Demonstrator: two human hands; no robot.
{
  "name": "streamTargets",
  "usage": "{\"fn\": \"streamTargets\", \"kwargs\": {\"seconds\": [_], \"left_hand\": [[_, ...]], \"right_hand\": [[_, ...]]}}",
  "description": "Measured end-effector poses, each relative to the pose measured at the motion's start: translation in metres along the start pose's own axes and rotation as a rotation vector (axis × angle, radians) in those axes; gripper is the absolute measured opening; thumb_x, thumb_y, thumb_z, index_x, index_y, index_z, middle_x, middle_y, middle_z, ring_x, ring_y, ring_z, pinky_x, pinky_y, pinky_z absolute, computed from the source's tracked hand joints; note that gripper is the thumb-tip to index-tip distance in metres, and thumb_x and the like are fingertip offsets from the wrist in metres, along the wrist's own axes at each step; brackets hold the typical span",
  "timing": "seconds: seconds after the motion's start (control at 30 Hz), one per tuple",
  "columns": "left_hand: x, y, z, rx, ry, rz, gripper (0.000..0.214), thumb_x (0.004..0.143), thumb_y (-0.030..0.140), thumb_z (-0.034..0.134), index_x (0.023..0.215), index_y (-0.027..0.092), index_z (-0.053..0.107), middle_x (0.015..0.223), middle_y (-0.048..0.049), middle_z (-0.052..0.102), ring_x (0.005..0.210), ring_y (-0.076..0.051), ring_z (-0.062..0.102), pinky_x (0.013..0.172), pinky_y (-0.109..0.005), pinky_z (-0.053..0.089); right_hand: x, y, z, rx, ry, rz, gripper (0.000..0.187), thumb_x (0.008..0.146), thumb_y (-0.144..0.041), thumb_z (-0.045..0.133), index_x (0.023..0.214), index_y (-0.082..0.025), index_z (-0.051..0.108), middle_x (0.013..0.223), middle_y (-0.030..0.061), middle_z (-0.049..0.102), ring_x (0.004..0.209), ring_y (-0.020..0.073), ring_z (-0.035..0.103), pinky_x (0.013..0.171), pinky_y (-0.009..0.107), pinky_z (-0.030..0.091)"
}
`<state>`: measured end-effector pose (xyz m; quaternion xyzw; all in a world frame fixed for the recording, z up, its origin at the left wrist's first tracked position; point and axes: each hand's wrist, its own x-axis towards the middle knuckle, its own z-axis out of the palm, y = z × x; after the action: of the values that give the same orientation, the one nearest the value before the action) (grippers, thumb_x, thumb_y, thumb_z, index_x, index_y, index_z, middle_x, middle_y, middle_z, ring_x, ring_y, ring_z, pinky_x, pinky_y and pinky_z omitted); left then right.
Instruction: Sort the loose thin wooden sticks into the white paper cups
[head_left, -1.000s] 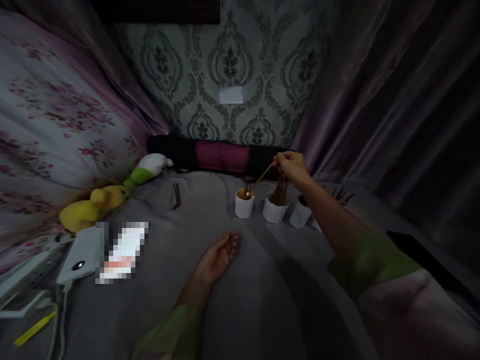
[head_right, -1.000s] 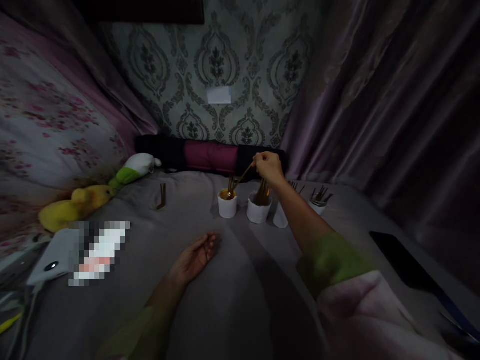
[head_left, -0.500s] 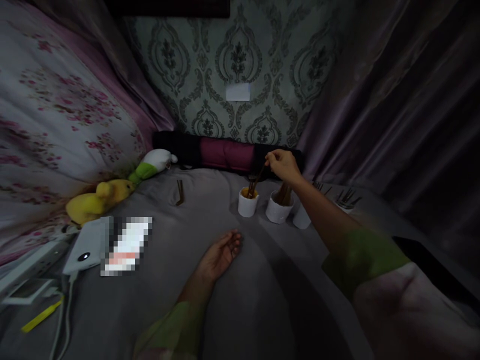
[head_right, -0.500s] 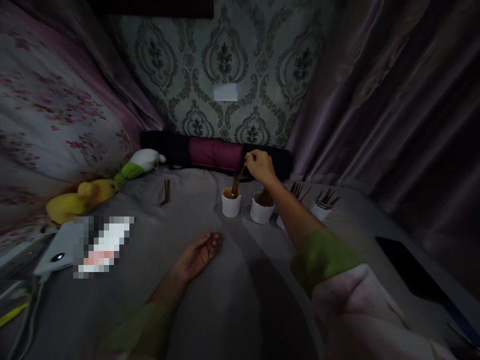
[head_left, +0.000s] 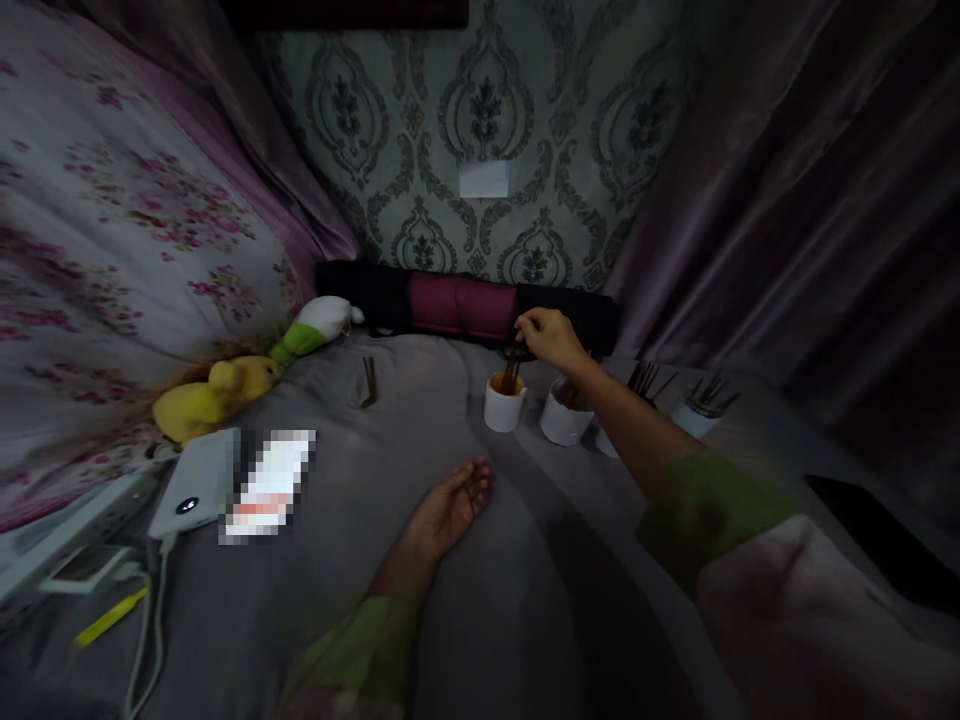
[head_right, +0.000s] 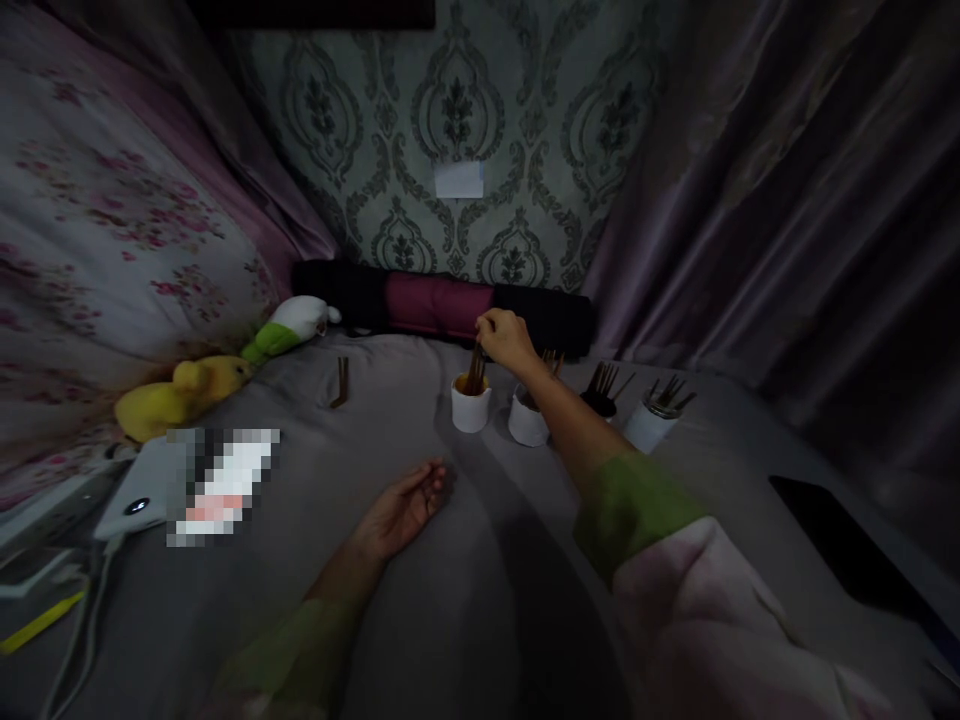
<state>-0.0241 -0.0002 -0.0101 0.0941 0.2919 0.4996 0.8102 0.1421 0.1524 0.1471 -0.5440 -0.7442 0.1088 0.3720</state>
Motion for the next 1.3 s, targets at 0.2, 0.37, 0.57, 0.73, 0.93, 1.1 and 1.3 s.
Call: {"fn": "streamTargets", "kwargs": {"seconds": [0.2, 0.37, 0.57, 0.73, 0.93, 1.1, 1.3], "left_hand": [[-0.001, 0.0, 0.001, 0.004, -0.011, 0.003, 0.015, 0.083, 0.01, 0.048, 0.089, 0.008, 0.062, 0.078, -0.0069, 0.062, 0.065, -0.008, 0.056, 0.059, -0.02, 0.045], [0.0, -0.001, -0.001, 0.006, -0.027, 0.001, 0.014, 0.082, 0.011, 0.05, 0.09, 0.009, 0.062, 0.079, -0.0065, 0.062, 0.065, -0.008, 0.056, 0.059, -0.02, 0.044], [0.002, 0.0, -0.002, 0.005, -0.003, -0.004, 0.015, 0.082, 0.011, 0.05, 0.091, 0.009, 0.062, 0.079, -0.0065, 0.061, 0.065, -0.009, 0.056, 0.059, -0.02, 0.044], [0.002, -0.001, -0.003, 0.001, -0.013, -0.004, 0.014, 0.082, 0.01, 0.05, 0.09, 0.009, 0.062, 0.079, -0.0071, 0.061, 0.065, -0.009, 0.056, 0.059, -0.02, 0.044], [0.002, -0.001, -0.002, 0.003, -0.024, 0.006, 0.014, 0.081, 0.01, 0.051, 0.089, 0.009, 0.062, 0.079, -0.0071, 0.062, 0.065, -0.009, 0.056, 0.059, -0.02, 0.044], [0.002, -0.001, -0.002, 0.003, -0.012, 0.003, 0.013, 0.08, 0.01, 0.052, 0.088, 0.009, 0.062, 0.079, -0.0068, 0.062, 0.065, -0.009, 0.056, 0.059, -0.02, 0.044], [0.003, -0.001, -0.003, 0.007, -0.011, -0.001, 0.013, 0.081, 0.011, 0.052, 0.089, 0.009, 0.062, 0.08, -0.0065, 0.062, 0.065, -0.008, 0.056, 0.058, -0.02, 0.044]], "right_hand": [[0.003, 0.005, 0.011, -0.024, -0.045, -0.012, 0.021, 0.082, -0.02, 0.045, 0.078, -0.015, 0.065, 0.069, 0.0015, 0.067, 0.062, 0.0103, 0.058, 0.065, 0.021, 0.042], [0.005, 0.011, 0.018, -0.038, -0.07, -0.043, 0.022, 0.082, -0.02, 0.043, 0.078, -0.015, 0.065, 0.069, 0.0014, 0.067, 0.062, 0.0104, 0.058, 0.062, 0.02, 0.04], [0.004, 0.013, 0.022, -0.065, -0.133, -0.012, 0.024, 0.082, -0.019, 0.042, 0.081, -0.014, 0.066, 0.072, 0.0025, 0.067, 0.066, 0.0104, 0.059, 0.062, 0.019, 0.04], [0.002, 0.011, 0.025, -0.078, -0.161, 0.033, 0.025, 0.082, -0.019, 0.042, 0.085, -0.015, 0.067, 0.075, 0.0038, 0.068, 0.068, 0.0117, 0.059, 0.062, 0.02, 0.04], [0.001, 0.011, 0.027, -0.098, -0.178, 0.085, 0.026, 0.082, -0.021, 0.043, 0.086, -0.016, 0.068, 0.078, 0.0041, 0.068, 0.067, 0.0115, 0.059, 0.061, 0.02, 0.04], [0.001, 0.013, 0.03, -0.097, -0.194, 0.077, 0.025, 0.082, -0.02, 0.042, 0.084, -0.016, 0.067, 0.077, 0.0032, 0.068, 0.067, 0.0112, 0.059, 0.061, 0.019, 0.04], [0.0, 0.013, 0.032, -0.128, -0.186, 0.082, 0.027, 0.082, -0.022, 0.042, 0.083, -0.016, 0.068, 0.079, 0.0043, 0.068, 0.068, 0.0117, 0.058, 0.06, 0.019, 0.039]]}}
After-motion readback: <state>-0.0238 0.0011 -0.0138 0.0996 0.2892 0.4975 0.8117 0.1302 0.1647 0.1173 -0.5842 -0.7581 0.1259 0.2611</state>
